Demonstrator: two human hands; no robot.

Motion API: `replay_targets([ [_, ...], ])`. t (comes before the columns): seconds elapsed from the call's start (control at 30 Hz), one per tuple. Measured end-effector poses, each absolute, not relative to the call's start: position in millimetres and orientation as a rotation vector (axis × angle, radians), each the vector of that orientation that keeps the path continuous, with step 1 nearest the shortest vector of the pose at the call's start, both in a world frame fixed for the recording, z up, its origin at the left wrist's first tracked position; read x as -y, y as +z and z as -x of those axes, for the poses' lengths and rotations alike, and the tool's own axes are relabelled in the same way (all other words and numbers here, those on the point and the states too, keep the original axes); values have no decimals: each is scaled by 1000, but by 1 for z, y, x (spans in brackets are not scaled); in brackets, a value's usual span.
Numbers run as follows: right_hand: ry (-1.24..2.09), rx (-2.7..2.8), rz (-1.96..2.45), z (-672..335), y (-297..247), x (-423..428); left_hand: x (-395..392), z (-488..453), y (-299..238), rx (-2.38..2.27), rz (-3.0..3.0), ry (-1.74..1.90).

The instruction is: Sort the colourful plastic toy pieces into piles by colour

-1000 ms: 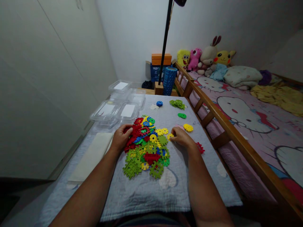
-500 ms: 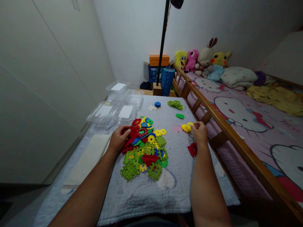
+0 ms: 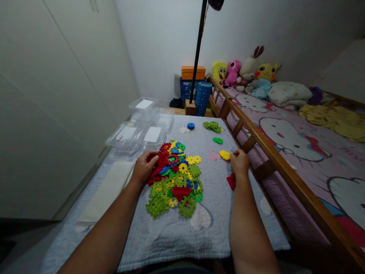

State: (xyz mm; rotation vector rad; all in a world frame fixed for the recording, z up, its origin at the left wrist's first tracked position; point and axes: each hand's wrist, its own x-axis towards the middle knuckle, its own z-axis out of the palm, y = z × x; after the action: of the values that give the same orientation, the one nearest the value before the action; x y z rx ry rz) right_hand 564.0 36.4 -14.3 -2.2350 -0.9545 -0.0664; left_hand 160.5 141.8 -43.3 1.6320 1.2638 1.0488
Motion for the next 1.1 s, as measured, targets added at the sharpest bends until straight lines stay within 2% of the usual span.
replay_targets([
  [0.1,6,1062,2106,-550,-10,-42,-142,-160,-44,-1264,-1640,1054],
  [0.27,248,1581,1891,-505,-12,-56,-142,-160,-46,-1270,-1649,1072],
  [0.57,167,1880,1986,-464,-29,-65,-143,-159,-47,-1258,-1653,1071],
  [0.87,292,1562,1894,-490,-16,-63,-141,-160,-46,-1258,-1630,1080],
  [1.1,63,996,2009,-552,-9,-42,-142,-160,-45,-1267,-1655,1063],
])
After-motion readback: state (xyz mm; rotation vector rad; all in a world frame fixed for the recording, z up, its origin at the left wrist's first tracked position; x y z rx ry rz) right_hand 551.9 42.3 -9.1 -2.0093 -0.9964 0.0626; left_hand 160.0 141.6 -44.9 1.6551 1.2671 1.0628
